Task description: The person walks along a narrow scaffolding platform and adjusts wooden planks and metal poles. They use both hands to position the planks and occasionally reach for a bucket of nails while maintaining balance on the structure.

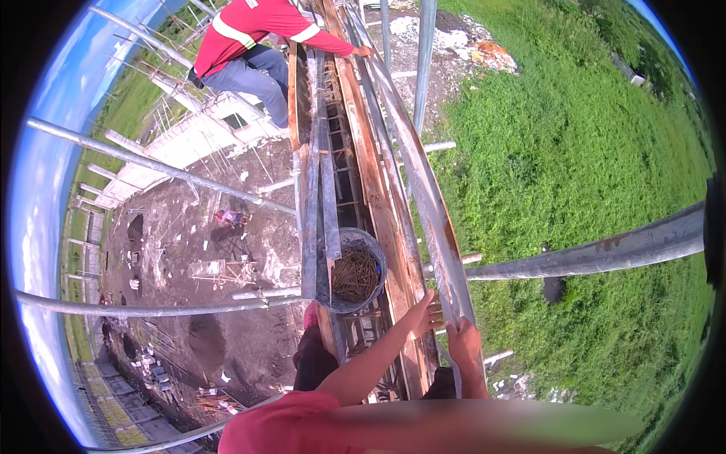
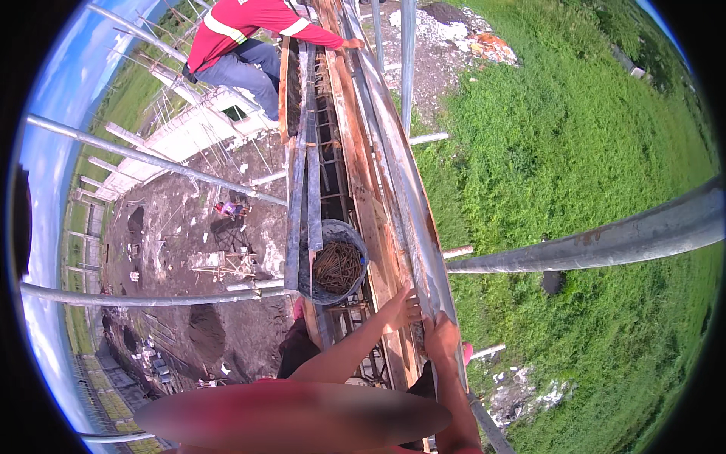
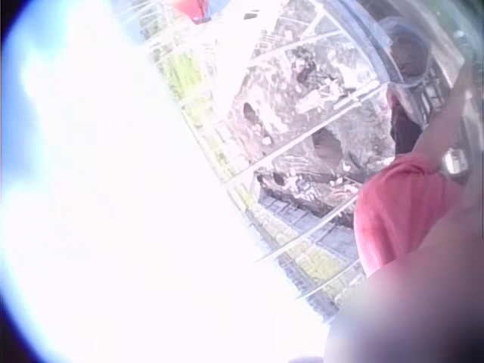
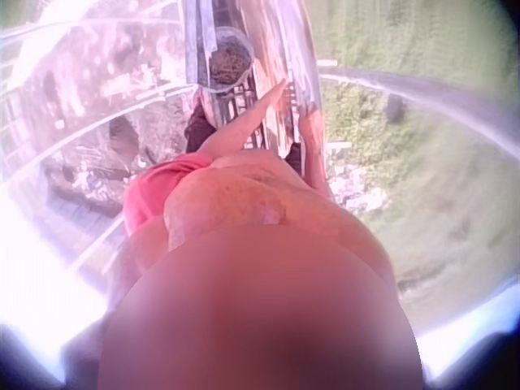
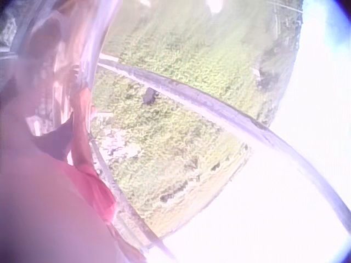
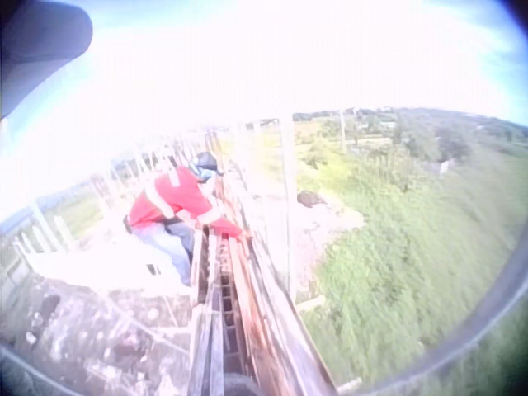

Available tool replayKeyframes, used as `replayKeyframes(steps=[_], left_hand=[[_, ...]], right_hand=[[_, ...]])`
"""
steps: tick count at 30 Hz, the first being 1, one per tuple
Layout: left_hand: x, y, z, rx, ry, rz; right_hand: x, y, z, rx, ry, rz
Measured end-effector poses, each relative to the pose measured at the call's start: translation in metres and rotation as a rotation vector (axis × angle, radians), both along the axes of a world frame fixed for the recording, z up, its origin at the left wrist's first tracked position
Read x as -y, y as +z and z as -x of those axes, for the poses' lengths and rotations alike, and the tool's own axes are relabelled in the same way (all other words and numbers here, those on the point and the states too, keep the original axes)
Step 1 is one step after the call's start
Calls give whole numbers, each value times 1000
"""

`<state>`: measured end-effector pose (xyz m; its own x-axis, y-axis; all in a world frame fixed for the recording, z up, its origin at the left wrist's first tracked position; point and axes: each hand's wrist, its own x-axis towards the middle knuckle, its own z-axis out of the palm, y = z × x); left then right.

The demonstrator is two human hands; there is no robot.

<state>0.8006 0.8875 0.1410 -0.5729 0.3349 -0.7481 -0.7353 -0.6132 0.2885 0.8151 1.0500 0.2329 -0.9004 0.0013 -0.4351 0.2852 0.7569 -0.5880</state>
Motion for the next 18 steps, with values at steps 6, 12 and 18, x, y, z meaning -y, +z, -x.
replayKeyframes(steps=[6, 12, 18], left_hand=[[-7, 55, -15, -9, 40, -44], [-1, 82, -23, -78, 111, 2], [-23, 145, -30, -72, 141, 98]], right_hand=[[30, 41, -14, -117, 20, 195], [38, 85, -24, -8, -7, 107], [4, 156, -62, 2, 221, -188]])
